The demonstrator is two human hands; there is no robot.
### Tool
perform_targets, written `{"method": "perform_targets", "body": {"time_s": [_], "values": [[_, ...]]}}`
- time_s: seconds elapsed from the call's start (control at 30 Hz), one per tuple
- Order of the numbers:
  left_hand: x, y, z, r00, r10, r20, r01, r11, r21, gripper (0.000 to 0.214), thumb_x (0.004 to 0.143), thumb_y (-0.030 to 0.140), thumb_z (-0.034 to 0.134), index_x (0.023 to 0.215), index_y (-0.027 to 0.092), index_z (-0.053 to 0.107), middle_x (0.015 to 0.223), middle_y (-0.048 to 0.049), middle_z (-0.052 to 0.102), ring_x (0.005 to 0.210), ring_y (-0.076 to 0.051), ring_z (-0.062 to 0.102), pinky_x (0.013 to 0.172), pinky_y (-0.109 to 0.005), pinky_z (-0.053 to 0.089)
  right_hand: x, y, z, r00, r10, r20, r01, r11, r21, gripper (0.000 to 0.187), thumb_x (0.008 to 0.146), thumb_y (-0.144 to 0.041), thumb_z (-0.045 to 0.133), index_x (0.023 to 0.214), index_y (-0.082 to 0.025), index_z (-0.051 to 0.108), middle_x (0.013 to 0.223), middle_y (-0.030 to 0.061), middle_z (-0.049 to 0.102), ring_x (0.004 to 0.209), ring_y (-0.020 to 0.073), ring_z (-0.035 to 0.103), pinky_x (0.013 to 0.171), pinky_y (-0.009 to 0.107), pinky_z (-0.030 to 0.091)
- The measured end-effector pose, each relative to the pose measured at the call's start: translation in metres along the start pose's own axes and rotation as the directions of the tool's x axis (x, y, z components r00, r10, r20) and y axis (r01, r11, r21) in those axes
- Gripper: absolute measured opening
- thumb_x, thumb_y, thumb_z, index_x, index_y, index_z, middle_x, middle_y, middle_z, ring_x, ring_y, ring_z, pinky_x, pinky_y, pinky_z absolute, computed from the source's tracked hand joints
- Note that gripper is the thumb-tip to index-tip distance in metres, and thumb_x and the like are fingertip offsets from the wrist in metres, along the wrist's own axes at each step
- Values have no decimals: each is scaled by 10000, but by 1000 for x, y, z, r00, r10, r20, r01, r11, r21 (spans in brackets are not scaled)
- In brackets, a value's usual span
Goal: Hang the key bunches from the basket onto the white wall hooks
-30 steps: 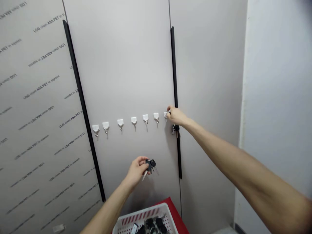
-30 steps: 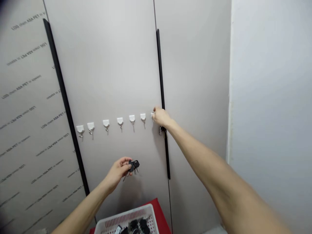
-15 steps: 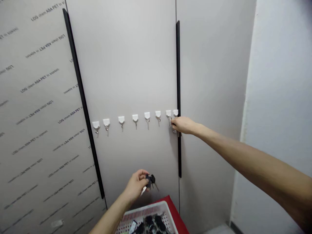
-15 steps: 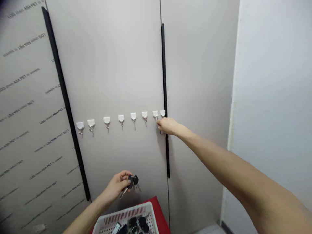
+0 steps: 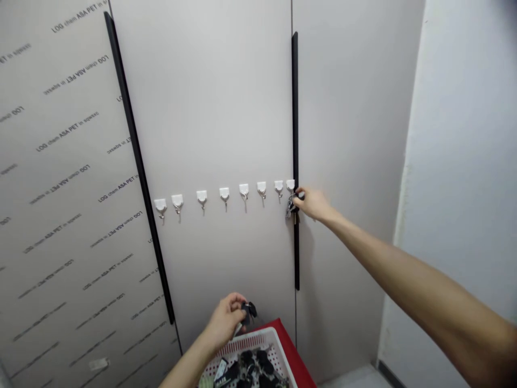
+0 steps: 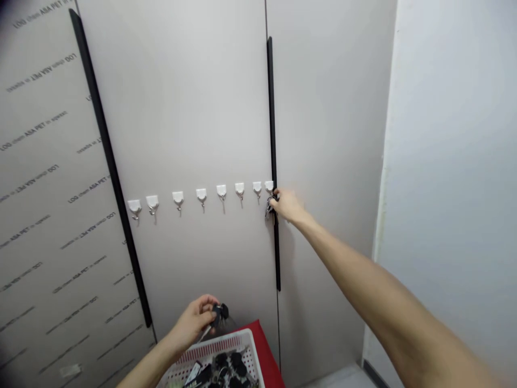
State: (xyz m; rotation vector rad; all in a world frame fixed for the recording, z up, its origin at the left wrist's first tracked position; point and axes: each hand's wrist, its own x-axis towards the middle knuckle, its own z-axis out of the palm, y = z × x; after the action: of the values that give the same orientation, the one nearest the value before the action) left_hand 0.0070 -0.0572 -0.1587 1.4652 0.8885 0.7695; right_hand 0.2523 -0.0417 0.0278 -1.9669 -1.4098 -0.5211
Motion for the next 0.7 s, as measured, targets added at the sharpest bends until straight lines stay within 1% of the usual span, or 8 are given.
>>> {"method": "perform_targets", "body": {"time_s": [0.13,0.23,0.37,0.47,0.53,0.6,0.67,0.7], "values": [[-5,-32,4,998,39,43,-50,954,294,168,538,70,341,672,139,417,502,49,380,458,-58,350,427,-172,287,-20,4,23,987,158,26,-159,987,22,354,593,-409,414,855,-204,536,726,60,583,682,190,515,503,247,343],[-16,-50,6,996,76,55,-94,816,570,206,519,52,345,659,139,468,548,29,441,534,-76,390,492,-180,289,-21,2,27,977,212,21,-213,976,48,332,595,-384,413,843,-211,551,748,61,586,697,192,519,514,254,354],[-31,-64,4,993,23,112,-99,668,737,265,519,62,357,709,161,512,627,12,522,614,-103,440,555,-190,309,-2,5,7,977,214,-6,-212,972,102,295,586,-345,423,793,-197,572,671,46,584,641,175,518,491,241,351],[-37,-70,3,986,-72,151,-80,588,805,277,537,86,371,736,186,535,688,-1,559,657,-129,475,574,-206,330,15,4,-21,986,155,-66,-148,984,100,263,570,-337,447,719,-168,582,590,34,561,577,149,500,468,225,339],[-39,-71,4,983,-99,155,-76,549,832,280,551,95,375,747,200,546,756,-11,574,714,-146,491,613,-222,343,18,-2,-35,992,86,-87,-77,992,101,244,565,-318,460,696,-152,580,569,27,545,542,127,481,456,212,330],[-40,-71,5,985,-84,150,-83,531,843,283,576,107,370,773,206,546,809,-19,577,756,-155,497,651,-237,348,7,-12,-38,999,13,-31,-8,989,146,244,571,-303,461,709,-136,573,567,22,536,504,99,459,441,194,321],[-40,-71,5,991,-56,125,-78,521,850,275,592,117,371,793,197,542,826,-31,575,772,-160,498,674,-248,349,-19,-22,-27,988,-70,140,38,974,222,252,578,-298,461,721,-119,566,552,16,528,462,72,434,419,175,308],[-39,-72,4,994,-44,102,-65,517,854,269,592,115,377,794,188,539,813,-35,576,766,-161,499,678,-252,351,-38,-26,-17,960,-116,256,47,965,259,254,578,-295,462,723,-113,565,537,12,524,446,64,425,409,168,301]]}}
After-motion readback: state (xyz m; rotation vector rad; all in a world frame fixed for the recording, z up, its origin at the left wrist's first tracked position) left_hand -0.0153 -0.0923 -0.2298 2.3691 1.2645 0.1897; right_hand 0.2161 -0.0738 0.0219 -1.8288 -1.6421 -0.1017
